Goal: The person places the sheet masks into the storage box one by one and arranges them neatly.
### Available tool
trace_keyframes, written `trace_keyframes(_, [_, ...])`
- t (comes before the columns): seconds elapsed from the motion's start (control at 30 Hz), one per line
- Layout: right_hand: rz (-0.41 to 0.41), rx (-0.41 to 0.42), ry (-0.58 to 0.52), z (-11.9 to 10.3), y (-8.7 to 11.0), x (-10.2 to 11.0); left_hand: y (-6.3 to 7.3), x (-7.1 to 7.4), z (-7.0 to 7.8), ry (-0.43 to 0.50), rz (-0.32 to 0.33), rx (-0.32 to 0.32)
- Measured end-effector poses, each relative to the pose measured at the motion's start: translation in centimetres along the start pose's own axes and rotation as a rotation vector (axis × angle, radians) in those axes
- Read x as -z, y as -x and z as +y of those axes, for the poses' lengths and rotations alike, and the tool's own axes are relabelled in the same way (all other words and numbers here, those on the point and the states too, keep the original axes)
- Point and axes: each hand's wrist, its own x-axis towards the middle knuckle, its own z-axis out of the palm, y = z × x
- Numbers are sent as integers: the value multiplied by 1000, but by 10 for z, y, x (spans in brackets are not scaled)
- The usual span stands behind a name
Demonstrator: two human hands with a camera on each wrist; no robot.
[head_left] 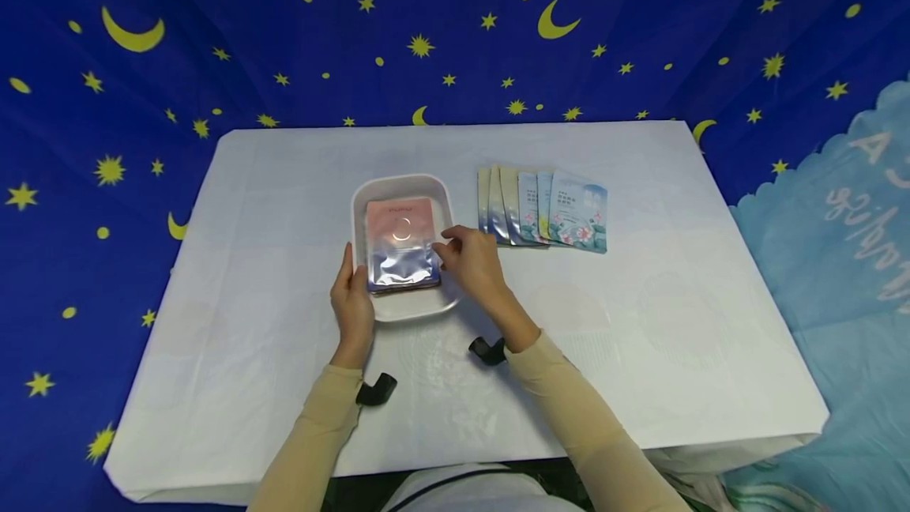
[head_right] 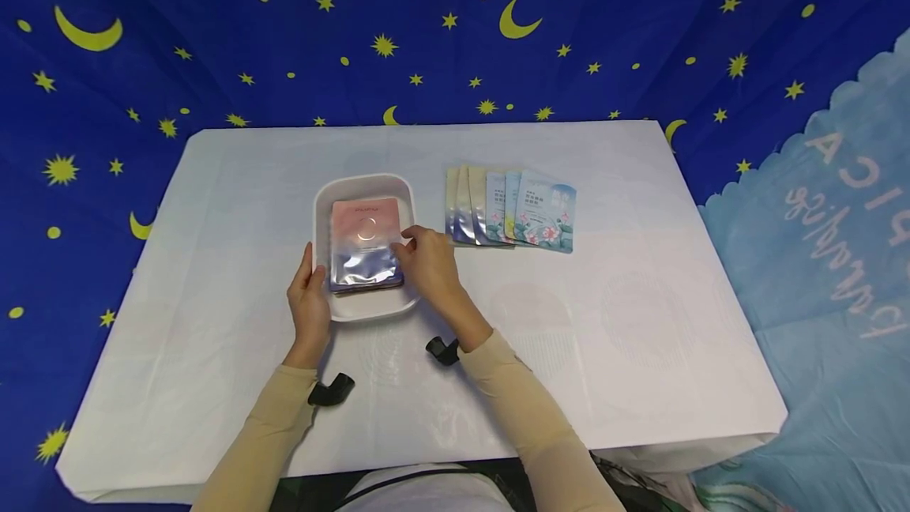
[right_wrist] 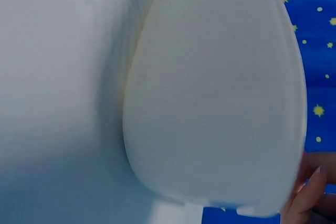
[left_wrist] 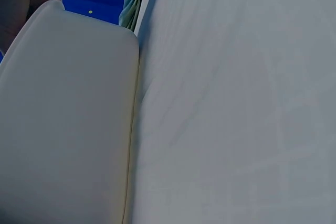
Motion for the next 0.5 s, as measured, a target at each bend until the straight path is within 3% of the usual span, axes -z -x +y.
trace_keyframes(0.23, [121, 33, 62, 14, 3, 27, 0, 1, 0, 14, -7, 4])
trace_keyframes(0.33, [171, -18, 98, 27, 3, 46, 0, 1, 0, 10, -8, 10])
trace_keyframes(0.5, [243, -187, 163, 60, 3, 83, -1, 1, -2, 13, -7, 10])
